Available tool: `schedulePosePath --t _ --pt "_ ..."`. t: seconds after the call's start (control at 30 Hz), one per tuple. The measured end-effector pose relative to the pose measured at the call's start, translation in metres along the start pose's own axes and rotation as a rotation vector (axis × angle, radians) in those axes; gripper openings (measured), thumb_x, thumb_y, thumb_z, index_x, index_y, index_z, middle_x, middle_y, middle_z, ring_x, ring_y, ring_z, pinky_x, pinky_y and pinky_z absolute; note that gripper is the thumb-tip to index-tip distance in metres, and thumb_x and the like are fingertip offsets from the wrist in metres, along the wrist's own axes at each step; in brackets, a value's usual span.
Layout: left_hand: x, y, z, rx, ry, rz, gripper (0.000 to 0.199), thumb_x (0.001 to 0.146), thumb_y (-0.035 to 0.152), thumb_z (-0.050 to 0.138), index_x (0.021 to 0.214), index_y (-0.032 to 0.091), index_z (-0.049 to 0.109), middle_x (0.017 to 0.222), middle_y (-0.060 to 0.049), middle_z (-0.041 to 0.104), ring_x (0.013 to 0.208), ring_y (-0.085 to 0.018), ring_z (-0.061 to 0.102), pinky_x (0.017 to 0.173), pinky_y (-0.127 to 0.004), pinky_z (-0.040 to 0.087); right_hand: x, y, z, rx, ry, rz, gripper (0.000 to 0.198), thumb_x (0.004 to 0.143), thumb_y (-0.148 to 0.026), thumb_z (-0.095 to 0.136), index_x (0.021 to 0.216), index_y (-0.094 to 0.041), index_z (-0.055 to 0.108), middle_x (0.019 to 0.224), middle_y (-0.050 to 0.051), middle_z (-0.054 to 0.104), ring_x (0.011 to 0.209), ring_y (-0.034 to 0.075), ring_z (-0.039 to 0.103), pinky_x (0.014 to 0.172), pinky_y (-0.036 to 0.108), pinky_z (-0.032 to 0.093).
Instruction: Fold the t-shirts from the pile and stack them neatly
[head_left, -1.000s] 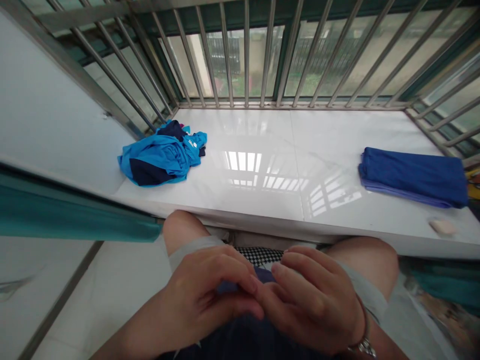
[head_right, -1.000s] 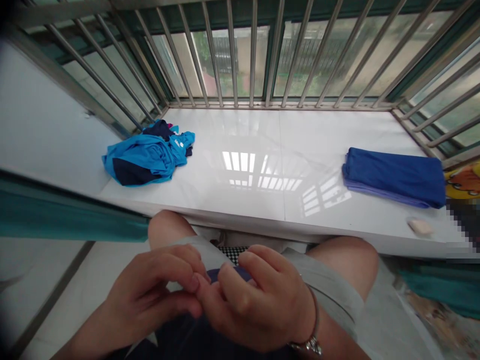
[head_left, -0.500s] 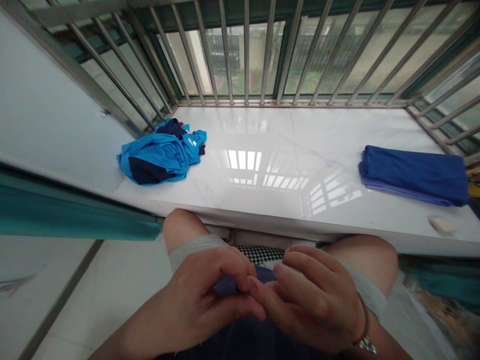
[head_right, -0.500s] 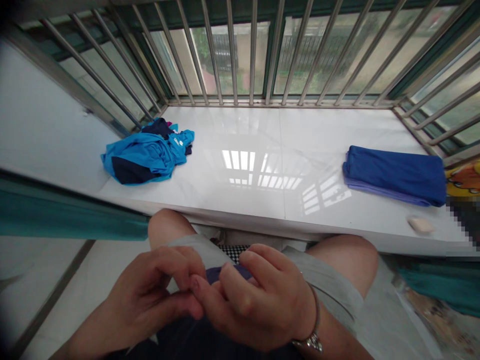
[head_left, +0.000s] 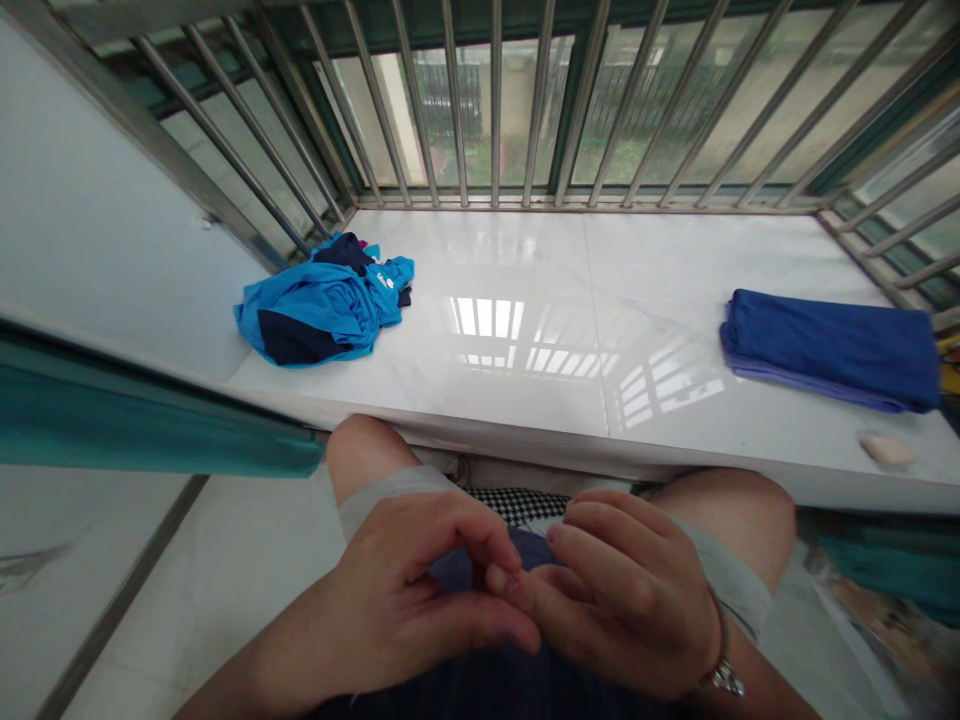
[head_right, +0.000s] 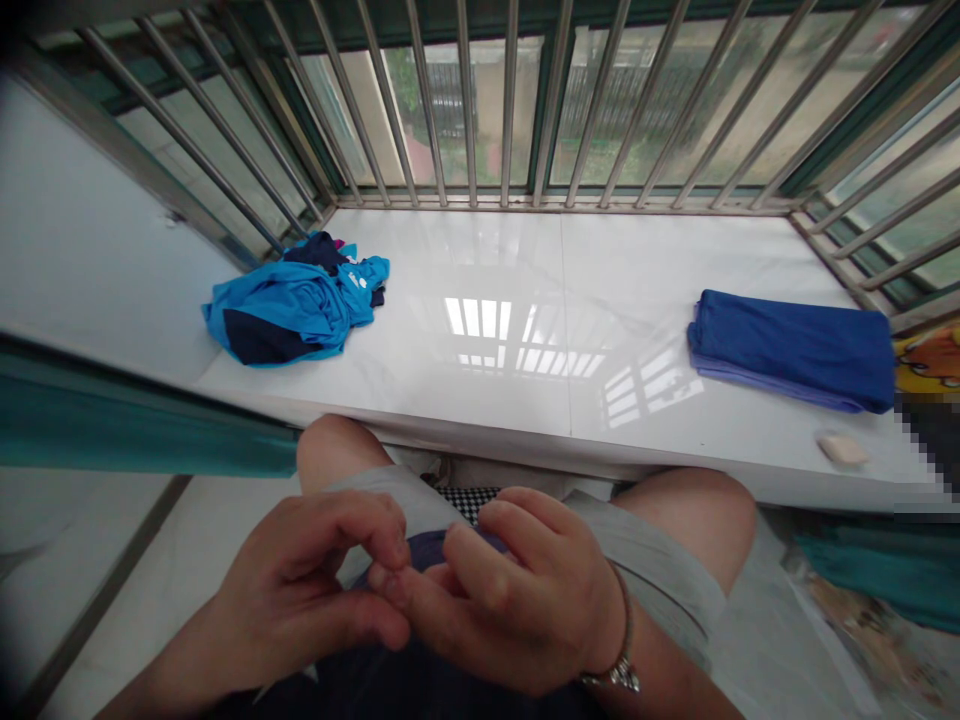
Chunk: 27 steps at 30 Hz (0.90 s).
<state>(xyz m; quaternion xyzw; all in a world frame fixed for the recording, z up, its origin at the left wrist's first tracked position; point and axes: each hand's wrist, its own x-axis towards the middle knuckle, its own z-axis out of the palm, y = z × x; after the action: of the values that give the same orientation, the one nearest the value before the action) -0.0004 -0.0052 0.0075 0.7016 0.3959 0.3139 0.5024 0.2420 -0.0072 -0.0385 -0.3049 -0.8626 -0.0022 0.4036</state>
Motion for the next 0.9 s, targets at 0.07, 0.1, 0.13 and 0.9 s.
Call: schedulePosePath --t 0.07,0.1,0.13,0.9 --pt "0.002 0.001 0.0 0.013 0.007 -0.003 0.031 0.09 0.049 0.088 0.093 0.022 0.075 0.075 0.003 0.073 0.066 -0.012 0.065 0.065 -0.021 0.051 0.0 0.0 0.0 0.012 0.003 0.016 0.052 0.088 -0.019 0.081 0.133 -0.043 0.07 0.095 -0.006 0.067 0.07 0.01 0.057 0.072 0.028 0.056" --pt "0.003 0.002 0.0 0.018 0.011 0.001 0.032 0.09 0.05 0.088 0.092 0.021 0.075 0.075 0.003 0.072 0.065 -0.012 0.065 0.064 -0.021 0.051 0.001 0.0 0.0 0.018 0.0 0.022 0.051 0.088 -0.019 0.081 0.132 -0.043 0.071 0.094 -0.006 0.067 0.07 0.011 0.057 0.071 0.028 0.056" --pt "0.003 0.003 0.0 0.023 0.015 0.004 0.033 0.09 0.051 0.088 0.092 0.021 0.075 0.075 0.003 0.072 0.065 -0.012 0.064 0.063 -0.021 0.05 0.001 0.0 0.0 0.024 -0.003 0.026 0.05 0.088 -0.018 0.082 0.131 -0.043 0.071 0.093 -0.006 0.068 0.069 0.011 0.056 0.07 0.028 0.056" --pt "0.027 -0.052 0.006 0.123 -0.191 0.106 0.039 0.094 0.058 0.081 0.099 0.019 0.082 0.084 -0.004 0.078 0.077 -0.017 0.072 0.074 -0.026 0.049 -0.045 0.011 0.032 0.02 -0.042 0.061 0.026 0.111 -0.018 0.052 0.112 -0.027 0.077 0.096 0.0 0.072 0.072 0.012 0.064 0.065 0.024 0.05"
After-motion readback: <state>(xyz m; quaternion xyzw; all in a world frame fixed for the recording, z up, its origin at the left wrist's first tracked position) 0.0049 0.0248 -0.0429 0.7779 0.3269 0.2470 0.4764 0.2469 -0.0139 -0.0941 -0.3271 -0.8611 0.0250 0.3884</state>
